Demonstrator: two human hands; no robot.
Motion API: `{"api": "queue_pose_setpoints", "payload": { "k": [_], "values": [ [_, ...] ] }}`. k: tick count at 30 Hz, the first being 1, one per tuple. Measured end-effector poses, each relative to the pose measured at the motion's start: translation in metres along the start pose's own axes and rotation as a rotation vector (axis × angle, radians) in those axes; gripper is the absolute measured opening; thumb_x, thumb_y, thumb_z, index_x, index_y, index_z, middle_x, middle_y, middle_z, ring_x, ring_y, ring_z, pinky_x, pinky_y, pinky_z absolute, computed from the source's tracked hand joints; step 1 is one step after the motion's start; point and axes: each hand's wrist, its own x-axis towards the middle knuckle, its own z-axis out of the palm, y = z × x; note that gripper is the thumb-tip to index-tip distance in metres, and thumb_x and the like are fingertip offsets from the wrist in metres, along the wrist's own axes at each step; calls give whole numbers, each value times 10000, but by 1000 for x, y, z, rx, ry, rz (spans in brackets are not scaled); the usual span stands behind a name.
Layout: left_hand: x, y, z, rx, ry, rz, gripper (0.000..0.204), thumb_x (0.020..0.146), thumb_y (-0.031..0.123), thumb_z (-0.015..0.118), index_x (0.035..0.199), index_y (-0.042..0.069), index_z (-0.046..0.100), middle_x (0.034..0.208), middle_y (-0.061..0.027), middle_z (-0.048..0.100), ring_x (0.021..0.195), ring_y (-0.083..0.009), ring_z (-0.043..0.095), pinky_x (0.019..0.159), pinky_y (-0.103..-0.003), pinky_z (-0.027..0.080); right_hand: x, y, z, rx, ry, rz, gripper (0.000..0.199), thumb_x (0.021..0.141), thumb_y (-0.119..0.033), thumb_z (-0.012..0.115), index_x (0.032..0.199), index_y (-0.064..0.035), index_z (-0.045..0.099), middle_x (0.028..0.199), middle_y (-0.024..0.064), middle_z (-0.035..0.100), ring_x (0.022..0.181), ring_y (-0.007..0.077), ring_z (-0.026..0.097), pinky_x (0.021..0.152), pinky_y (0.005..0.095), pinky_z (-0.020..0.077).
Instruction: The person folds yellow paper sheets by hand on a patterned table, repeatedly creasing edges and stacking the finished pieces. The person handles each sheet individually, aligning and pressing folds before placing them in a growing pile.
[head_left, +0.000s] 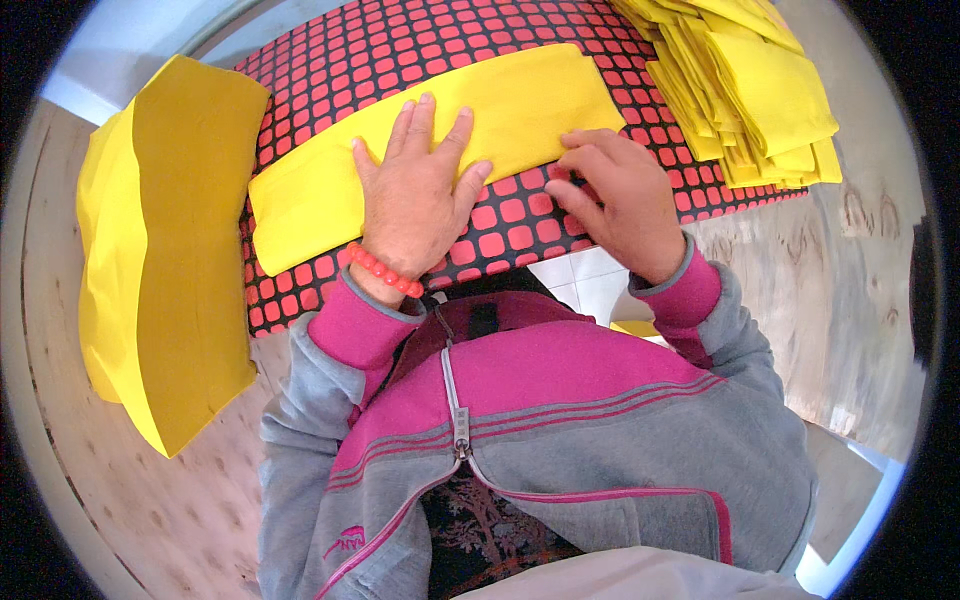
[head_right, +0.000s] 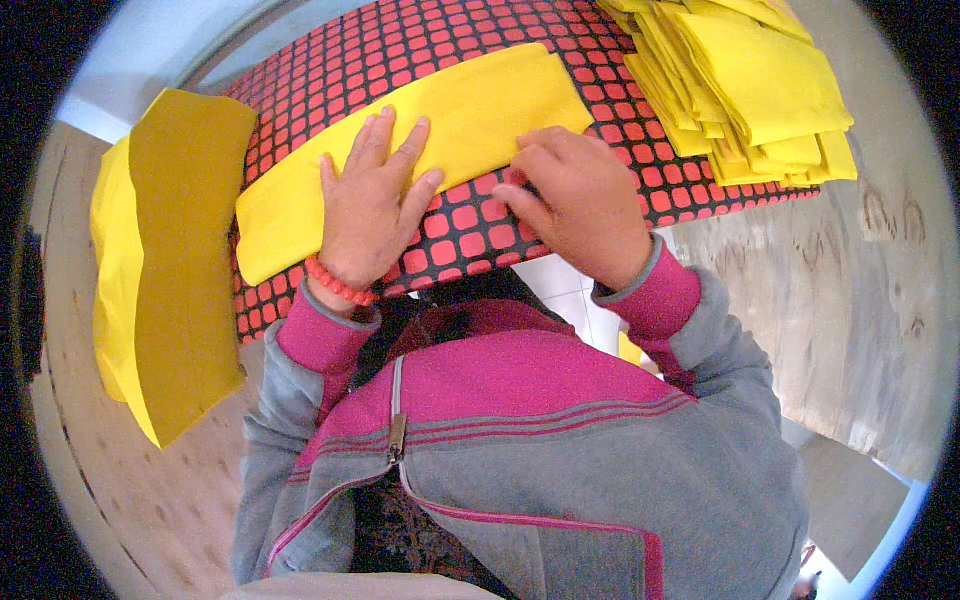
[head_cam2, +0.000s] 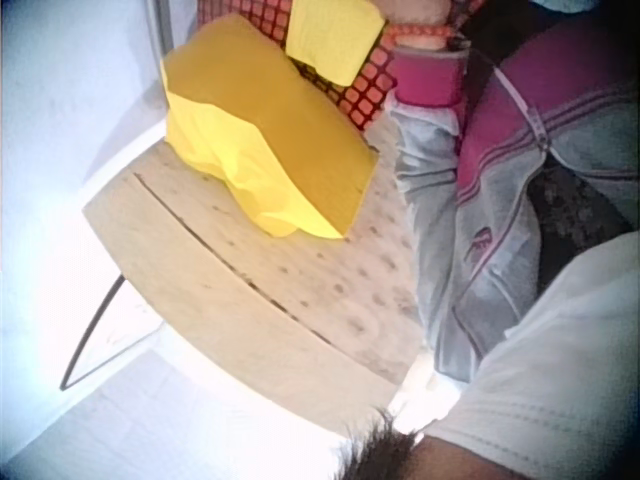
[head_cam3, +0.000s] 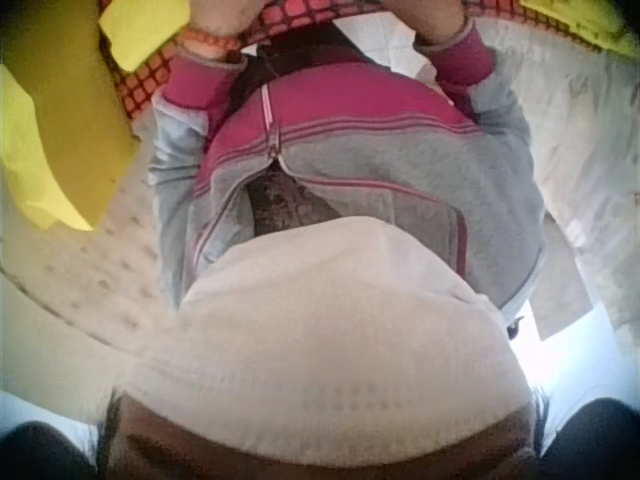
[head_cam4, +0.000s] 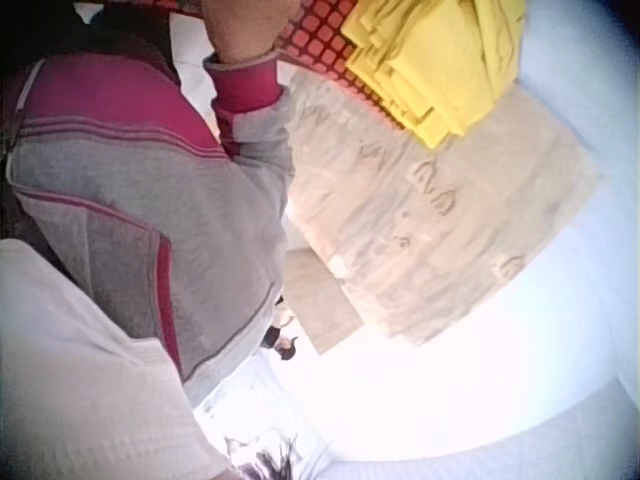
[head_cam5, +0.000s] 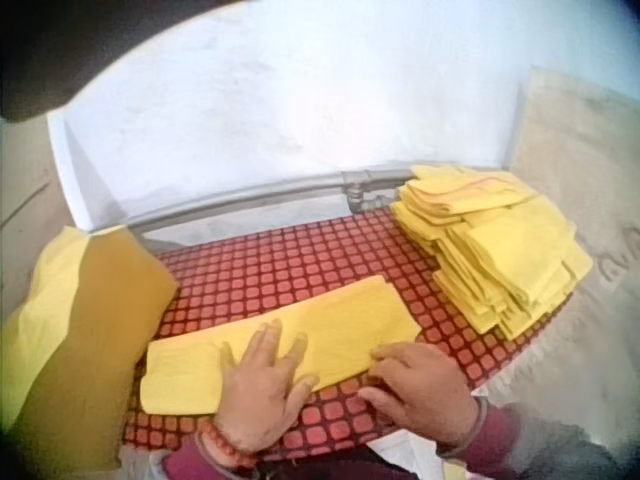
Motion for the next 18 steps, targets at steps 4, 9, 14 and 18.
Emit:
{"api": "queue_pose_setpoints", "payload": {
  "k": [4, 9, 14, 18],
  "values": [
    [0, -2, 7, -5, 21, -9, 547, 961, 452, 578, 1430, 174, 544, 1516, -207, 436, 1436, -367, 384, 1048, -769, 264, 25, 14, 5, 41, 104, -123, 270, 931, -222, 651, 1126, -36, 666, 1202, 189, 656, 1074, 360, 646, 909, 428, 524],
    [0, -1, 18, -3, 40, -39, 600, 960, 522, 542, 1457, 187, 511, 1528, -211, 421, 1441, -352, 377, 1064, -765, 244, 75, 35, 53, 117, -70, -239, 396, 1016, -168, 538, 1389, -35, 553, 1467, 203, 511, 1366, 352, 483, 1145, 403, 365],
    [-16, -8, 11, -27, 66, -34, 715, 945, 559, 549, 1488, 103, 454, 1554, -237, 378, 1462, -383, 338, 1089, -737, 237, 78, 47, 82, -46, -77, -258, 472, 1005, -293, 573, 1394, -27, 554, 1473, 242, 495, 1345, 396, 488, 1129, 449, 379],
    [-45, -25, -9, 18, -1, -86, 751, 949, 559, 547, 1522, 95, 405, 1573, -242, 344, 1472, -391, 318, 1118, -699, 232, 72, 46, 82, -70, -33, -328, 487, 994, -312, 588, 1387, -27, 559, 1474, 240, 495, 1342, 393, 492, 1127, 450, 379]
  ]
}}
